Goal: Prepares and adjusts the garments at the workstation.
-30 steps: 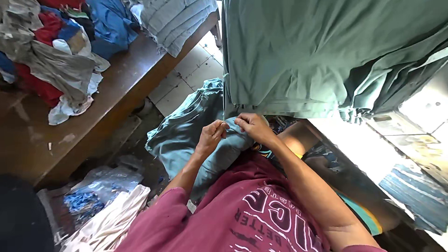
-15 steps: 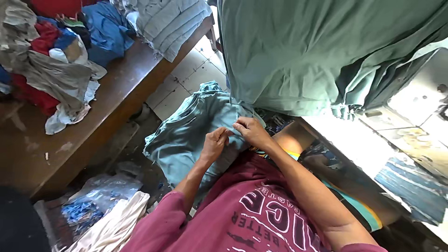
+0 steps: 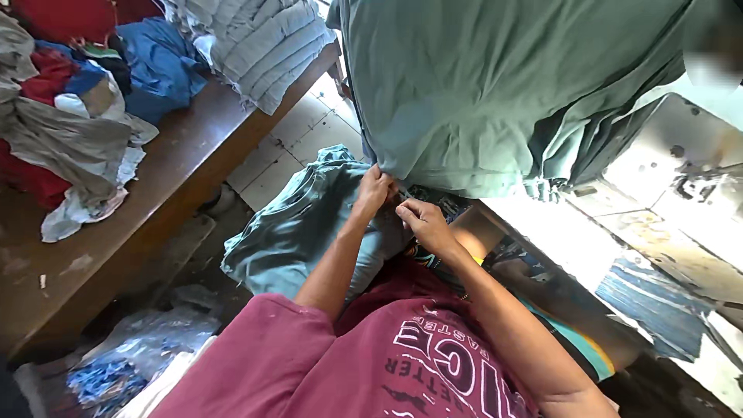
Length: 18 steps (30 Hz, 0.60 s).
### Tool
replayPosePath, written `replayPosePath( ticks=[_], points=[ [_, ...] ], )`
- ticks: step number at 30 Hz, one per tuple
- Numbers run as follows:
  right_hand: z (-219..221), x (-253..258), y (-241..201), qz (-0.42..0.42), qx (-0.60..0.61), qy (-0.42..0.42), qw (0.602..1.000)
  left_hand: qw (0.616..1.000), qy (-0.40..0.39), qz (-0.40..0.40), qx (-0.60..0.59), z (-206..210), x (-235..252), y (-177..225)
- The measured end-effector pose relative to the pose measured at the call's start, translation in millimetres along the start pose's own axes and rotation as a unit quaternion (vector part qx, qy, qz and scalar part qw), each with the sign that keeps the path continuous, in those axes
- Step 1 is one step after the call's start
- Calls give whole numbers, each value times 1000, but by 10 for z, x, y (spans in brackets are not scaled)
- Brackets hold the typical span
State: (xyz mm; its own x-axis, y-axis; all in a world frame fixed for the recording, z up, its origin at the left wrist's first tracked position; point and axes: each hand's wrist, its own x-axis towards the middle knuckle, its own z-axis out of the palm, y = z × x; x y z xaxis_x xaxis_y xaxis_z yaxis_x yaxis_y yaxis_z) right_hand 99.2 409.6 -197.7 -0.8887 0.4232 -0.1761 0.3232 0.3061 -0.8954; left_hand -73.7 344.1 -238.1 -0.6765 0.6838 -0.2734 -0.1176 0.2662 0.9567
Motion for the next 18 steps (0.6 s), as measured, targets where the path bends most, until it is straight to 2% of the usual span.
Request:
replayPosePath(
  ticks=[3,7,12,18],
  points=[
    [-73,-8,13,-1,24,2,1000,989,11,68,133,-147,-192,-111],
    [-77,68,11,-9,28,3,1000,990,-16,89,107,-364,-694,-246],
    [31,227,-39,-23,18,-4,1000,991,-21,95,94,-531,-865,-367],
    [148,301,-165,-5,11,-7,1000,986,-70,119,92,-537,-1059,-390]
  ],
)
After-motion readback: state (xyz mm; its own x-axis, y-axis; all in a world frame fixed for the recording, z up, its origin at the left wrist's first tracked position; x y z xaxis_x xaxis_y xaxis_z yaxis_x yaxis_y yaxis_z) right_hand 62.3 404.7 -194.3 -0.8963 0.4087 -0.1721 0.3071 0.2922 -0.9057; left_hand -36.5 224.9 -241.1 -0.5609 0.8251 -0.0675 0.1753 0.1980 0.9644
